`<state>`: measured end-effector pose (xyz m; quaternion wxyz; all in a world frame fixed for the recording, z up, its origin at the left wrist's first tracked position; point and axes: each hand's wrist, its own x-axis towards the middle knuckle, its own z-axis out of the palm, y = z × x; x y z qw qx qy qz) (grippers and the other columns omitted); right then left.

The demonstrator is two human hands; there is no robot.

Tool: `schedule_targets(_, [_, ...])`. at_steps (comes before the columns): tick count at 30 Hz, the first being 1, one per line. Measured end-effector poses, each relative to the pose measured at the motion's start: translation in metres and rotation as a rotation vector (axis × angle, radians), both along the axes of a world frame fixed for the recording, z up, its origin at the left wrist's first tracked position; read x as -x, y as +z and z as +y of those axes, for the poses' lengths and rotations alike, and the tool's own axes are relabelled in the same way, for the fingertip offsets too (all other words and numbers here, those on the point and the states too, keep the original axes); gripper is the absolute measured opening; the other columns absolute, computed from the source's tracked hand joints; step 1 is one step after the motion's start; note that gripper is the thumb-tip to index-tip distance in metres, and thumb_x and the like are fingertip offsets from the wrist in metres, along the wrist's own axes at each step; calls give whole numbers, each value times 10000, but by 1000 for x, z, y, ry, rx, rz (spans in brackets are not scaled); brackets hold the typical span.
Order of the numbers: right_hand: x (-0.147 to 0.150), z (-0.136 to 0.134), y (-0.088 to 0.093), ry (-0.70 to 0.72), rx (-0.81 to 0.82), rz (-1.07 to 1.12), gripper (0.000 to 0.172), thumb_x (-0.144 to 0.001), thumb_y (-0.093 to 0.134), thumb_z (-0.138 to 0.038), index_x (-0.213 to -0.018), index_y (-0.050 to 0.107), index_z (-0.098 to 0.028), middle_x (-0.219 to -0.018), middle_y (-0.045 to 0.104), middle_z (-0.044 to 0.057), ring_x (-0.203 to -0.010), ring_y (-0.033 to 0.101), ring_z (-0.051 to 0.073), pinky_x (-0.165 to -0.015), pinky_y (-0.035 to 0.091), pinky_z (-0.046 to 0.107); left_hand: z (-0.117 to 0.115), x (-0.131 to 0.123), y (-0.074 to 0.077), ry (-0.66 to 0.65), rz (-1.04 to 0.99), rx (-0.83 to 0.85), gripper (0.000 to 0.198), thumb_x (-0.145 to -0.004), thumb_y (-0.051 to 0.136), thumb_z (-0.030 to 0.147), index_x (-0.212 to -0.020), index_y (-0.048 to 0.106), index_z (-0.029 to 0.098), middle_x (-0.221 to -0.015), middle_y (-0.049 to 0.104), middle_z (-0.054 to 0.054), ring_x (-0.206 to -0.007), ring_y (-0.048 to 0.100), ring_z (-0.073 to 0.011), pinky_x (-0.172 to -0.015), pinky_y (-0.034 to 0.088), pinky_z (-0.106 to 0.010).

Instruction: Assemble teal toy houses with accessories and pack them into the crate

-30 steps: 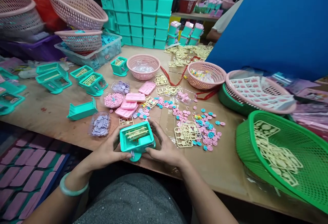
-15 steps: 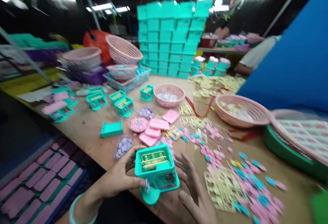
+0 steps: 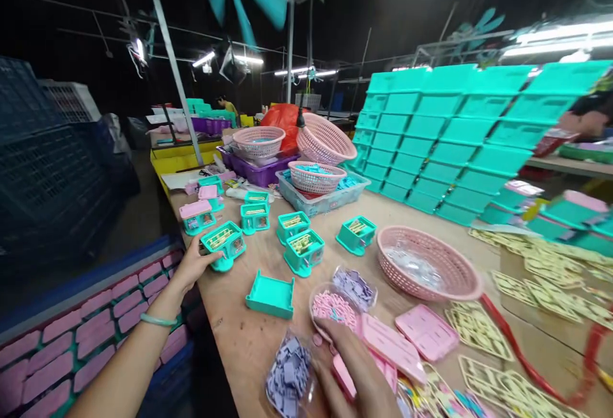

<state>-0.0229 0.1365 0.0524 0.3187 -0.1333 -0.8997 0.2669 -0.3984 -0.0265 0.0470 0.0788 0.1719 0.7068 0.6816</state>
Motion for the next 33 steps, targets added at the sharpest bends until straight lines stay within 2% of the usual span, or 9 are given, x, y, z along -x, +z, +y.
schedule_targets(3, [84, 42, 32, 162, -118, -127, 404, -991, 523, -341, -1388, 547, -270, -1335, 658, 107, -1227, 640, 281, -1007, 572, 444, -2, 33, -19, -5, -3, -23, 758, -576, 876, 189, -1266, 565, 224, -1265, 666, -105, -1239, 613, -312, -1078, 470, -500])
schedule_targets(8, [246, 90, 52, 139, -384, -418, 445, -911, 608, -236, -1351, 600, -171, -1357, 620, 169, -1273, 568, 333, -1076, 481, 503, 11, 63, -45, 165, 140, 100, 763, -586, 866, 180, -1275, 544, 244, -1277, 650, -96, -1245, 603, -314, -1083, 458, -495])
schedule_targets(13, [374, 99, 50, 182, -548, -672, 1107, -725, 839, -455, -1613, 236, -180, -1687, 174, 180, -1552, 84, 439, -1229, 165, 632, 38, 72, -60, 323, 250, 261, 775, -687, 798, 253, -1375, 441, 261, -1422, 549, -151, -1390, 478, -362, -1141, 384, -541])
schedule_targets(15, [407, 101, 46, 235, -520, -785, 1244, -672, 865, -476, -1636, 123, -216, -1706, 89, 164, -1556, 21, 444, -1221, 107, 666, 49, 76, -61, 334, 274, 247, 800, -738, 755, 286, -1438, 369, 261, -1524, 453, -178, -1473, 376, -364, -1191, 317, -543])
schedule_targets(20, [435, 114, 42, 194, -439, -909, 1267, -620, 884, -393, -1630, 134, -239, -1643, 288, 181, -1495, 285, 413, -1217, 213, 597, 87, 98, -61, 248, 245, 176, 886, -784, 664, 229, -1541, 208, 297, -1656, 287, -133, -1563, 207, -304, -1252, 230, -502])
schedule_targets(24, [423, 123, 46, 80, -462, -950, 1231, -608, 878, -326, -1619, 182, -233, -1602, 348, 194, -1475, 312, 413, -1176, 303, 572, 121, 116, -48, 111, 227, 254, 918, -755, 657, 175, -1557, 218, 260, -1655, 304, -149, -1554, 229, -322, -1246, 252, -499])
schedule_targets(29, [408, 127, 50, 41, -462, -1012, 1244, -624, 875, -327, -1629, 146, -239, -1647, 268, 199, -1514, 237, 426, -1199, 220, 640, 127, 151, 13, 153, 518, 405, 751, -748, 686, 222, -1461, 448, 196, -1687, 227, -128, -1577, 77, -356, -1286, 104, -495])
schedule_targets(31, [401, 127, 54, 61, -462, -1016, 1239, -651, 861, -367, -1635, 117, -257, -1695, 139, 172, -1548, 136, 426, -1214, 150, 666, 119, 180, 42, 311, 619, 580, 547, -845, 620, 382, -1336, 564, 149, -1586, 389, -202, -1518, 237, -415, -1241, 188, -566])
schedule_targets(33, [393, 128, 61, 96, -447, -962, 1183, -701, 821, -438, -1636, 119, -261, -1709, 77, 149, -1560, 80, 421, -1217, 123, 677, 111, 214, 62, 365, 502, 824, 664, -806, 659, 545, -1283, 592, 87, -1469, 495, -297, -1428, 348, -504, -1155, 259, -659])
